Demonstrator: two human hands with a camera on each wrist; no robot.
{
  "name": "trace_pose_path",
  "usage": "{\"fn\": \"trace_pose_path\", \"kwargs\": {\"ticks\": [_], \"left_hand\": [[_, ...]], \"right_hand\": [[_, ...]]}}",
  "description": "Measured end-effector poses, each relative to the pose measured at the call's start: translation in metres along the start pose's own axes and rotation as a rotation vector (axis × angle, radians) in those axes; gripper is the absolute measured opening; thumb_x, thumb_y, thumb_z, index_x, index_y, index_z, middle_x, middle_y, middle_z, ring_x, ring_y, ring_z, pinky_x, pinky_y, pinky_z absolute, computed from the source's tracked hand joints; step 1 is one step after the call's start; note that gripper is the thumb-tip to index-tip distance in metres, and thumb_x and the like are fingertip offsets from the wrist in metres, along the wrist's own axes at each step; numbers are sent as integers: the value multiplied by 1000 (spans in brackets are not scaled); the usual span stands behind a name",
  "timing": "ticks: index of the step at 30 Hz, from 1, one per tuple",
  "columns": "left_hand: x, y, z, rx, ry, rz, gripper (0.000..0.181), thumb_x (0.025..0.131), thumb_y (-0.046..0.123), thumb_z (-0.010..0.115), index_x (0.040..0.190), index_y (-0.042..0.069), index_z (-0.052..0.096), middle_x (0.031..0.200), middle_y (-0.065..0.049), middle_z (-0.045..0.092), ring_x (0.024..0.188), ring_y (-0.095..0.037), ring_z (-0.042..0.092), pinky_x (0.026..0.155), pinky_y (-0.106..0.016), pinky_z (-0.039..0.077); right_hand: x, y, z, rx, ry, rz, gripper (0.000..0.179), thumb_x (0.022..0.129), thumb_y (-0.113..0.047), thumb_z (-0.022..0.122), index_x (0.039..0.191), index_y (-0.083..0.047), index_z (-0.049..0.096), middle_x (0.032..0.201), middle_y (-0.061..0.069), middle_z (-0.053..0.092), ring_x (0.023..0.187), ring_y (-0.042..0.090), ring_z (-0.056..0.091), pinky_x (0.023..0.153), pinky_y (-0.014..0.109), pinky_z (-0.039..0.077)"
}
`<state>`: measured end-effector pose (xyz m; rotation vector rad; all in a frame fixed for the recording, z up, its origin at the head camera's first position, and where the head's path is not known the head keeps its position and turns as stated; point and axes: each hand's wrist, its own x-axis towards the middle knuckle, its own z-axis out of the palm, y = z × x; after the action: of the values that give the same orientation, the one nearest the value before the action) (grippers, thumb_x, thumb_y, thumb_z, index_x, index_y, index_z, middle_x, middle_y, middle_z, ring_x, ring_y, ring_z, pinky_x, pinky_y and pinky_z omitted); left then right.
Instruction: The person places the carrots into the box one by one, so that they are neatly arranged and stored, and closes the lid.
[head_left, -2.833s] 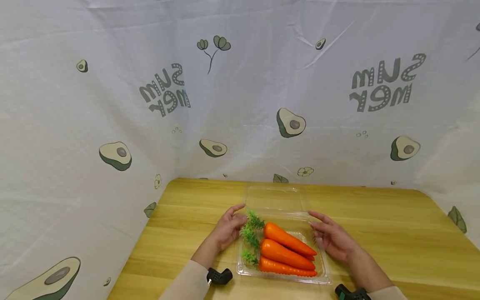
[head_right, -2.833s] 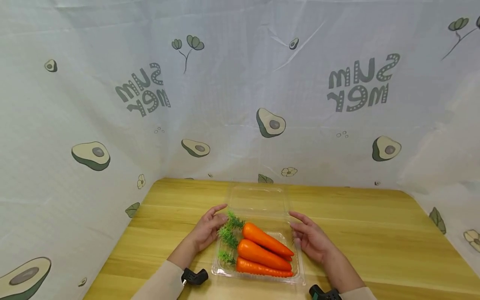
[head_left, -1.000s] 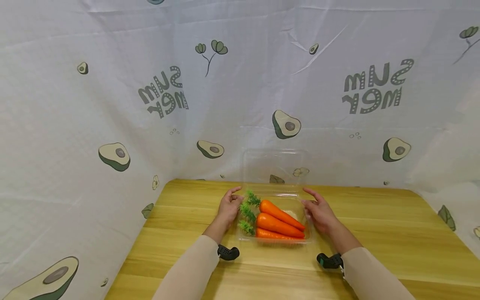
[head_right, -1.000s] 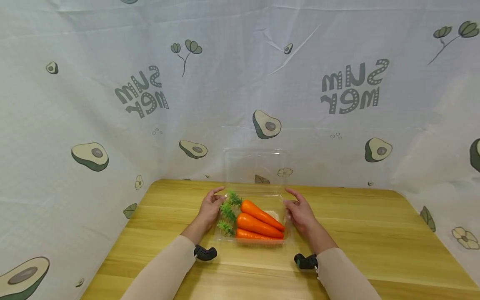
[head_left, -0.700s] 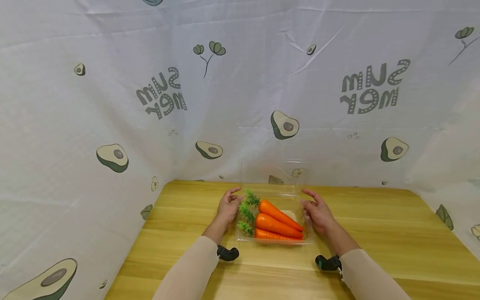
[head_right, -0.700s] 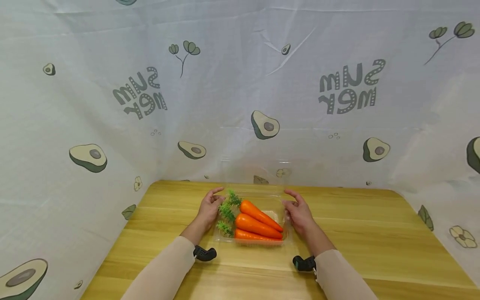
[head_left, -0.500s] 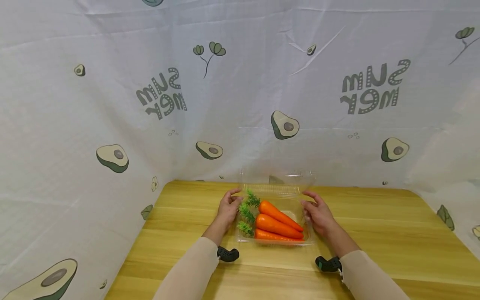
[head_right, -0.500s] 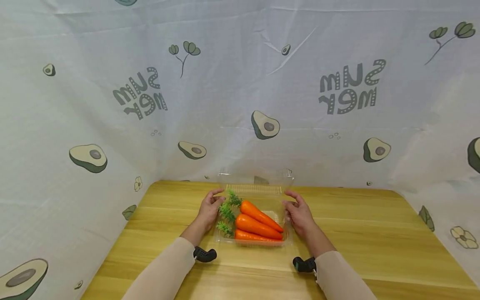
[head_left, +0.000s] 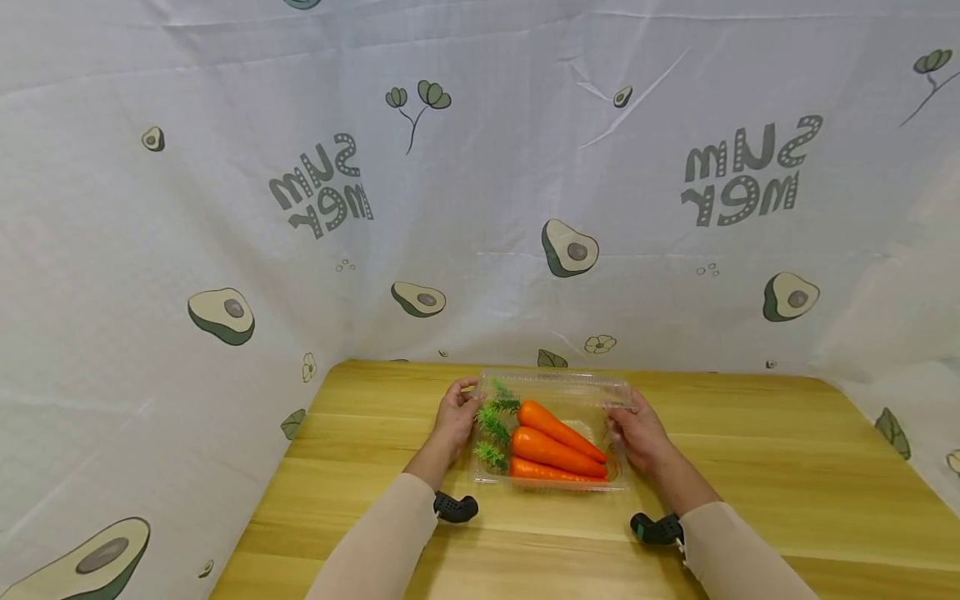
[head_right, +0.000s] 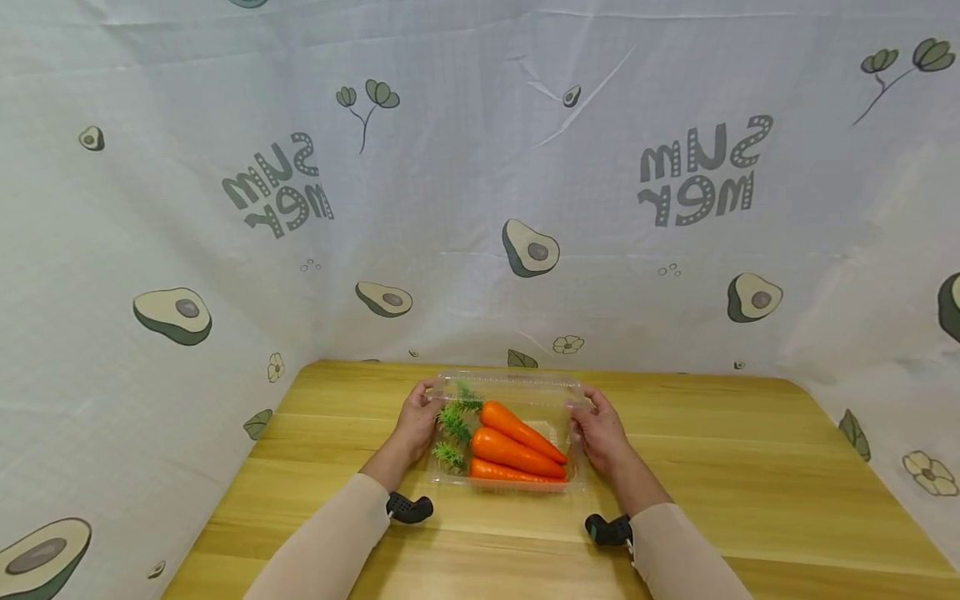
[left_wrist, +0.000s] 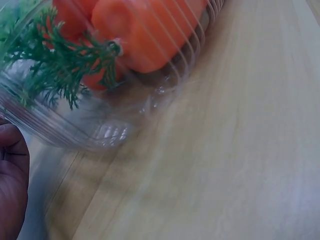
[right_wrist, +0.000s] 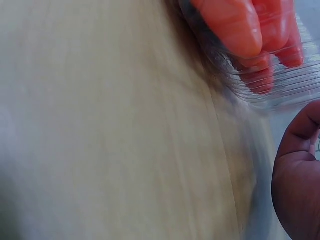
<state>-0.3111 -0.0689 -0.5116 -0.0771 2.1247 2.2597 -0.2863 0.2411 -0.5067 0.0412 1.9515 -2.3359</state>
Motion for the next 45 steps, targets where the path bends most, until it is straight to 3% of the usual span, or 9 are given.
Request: {"fn": "trace_pose_path", "kwargs": {"ticks": [4, 9, 18, 24, 27, 32, 35, 40, 45], "left_hand": [[1, -4, 0, -29, -1, 7, 28, 104, 19, 59, 130, 8, 57, 101, 0, 60, 83, -11, 55, 63, -22, 48], [2, -9, -1, -61, 7, 27, 25, 103, 16, 60, 125, 7, 61, 99, 0, 62, 86, -11, 57, 72, -22, 49], [-8, -9, -9, -133, -74, 11, 34, 108, 27, 49, 132, 6, 61, 100, 3, 61, 62, -8, 47, 56, -22, 42], [-14, -7, -9, -144, -76, 18, 39, 104, 24, 57, 137, 3, 58, 102, 6, 64, 59, -6, 44, 55, -21, 41], [-16, -4, -9, -125, -60, 16, 39, 103, 23, 60, 136, 3, 59, 102, 5, 66, 61, -5, 48, 56, -21, 43], [-19, 1, -14, -33, -69, 13, 42, 103, 27, 61, 138, 5, 59, 108, -2, 68, 64, -6, 54, 58, -22, 49], [-21, 5, -21, 20, -105, 7, 44, 103, 28, 60, 142, 6, 57, 110, -4, 65, 65, -9, 56, 60, -24, 51], [-29, 15, -33, 95, -202, -21, 50, 104, 29, 58, 148, 6, 49, 115, -10, 62, 76, -12, 62, 67, -26, 57], [-48, 26, -44, 191, -291, -62, 59, 103, 30, 60, 152, 3, 41, 121, -18, 60, 83, -17, 65, 73, -35, 62]], "right_hand": [[-1, 1, 1, -18, 21, 3, 25, 107, -8, 48, 113, -32, 50, 75, -12, 55, 58, 3, 46, 51, 13, 41], [-2, 0, 0, -70, 53, 75, 17, 107, -21, 53, 113, -37, 53, 82, -11, 56, 66, 4, 51, 56, 15, 47], [-6, -5, 2, -56, 109, 130, 13, 107, -25, 53, 109, -38, 56, 81, -11, 57, 66, 5, 53, 57, 17, 49], [-12, -12, 4, -43, 115, 166, 14, 107, -26, 55, 116, -35, 58, 84, -13, 63, 66, 3, 55, 58, 17, 51], [-15, -15, 2, -47, 86, 168, 24, 109, -26, 49, 131, -24, 56, 92, -13, 66, 68, 2, 55, 58, 15, 51], [-30, -23, 0, -242, 22, 149, 53, 109, -34, 46, 153, -5, 37, 105, -11, 63, 79, 5, 58, 68, 18, 53], [-41, -28, 1, -363, -14, 150, 60, 109, -35, 46, 157, -3, 29, 107, -5, 62, 80, 9, 58, 71, 24, 55], [-57, -35, 1, -437, -49, 167, 62, 110, -35, 44, 158, -1, 24, 121, 11, 63, 85, 12, 66, 75, 29, 58], [-71, -38, -1, -485, -54, 203, 64, 109, -37, 47, 158, -3, 24, 136, 23, 54, 94, 17, 68, 78, 31, 58]]}}
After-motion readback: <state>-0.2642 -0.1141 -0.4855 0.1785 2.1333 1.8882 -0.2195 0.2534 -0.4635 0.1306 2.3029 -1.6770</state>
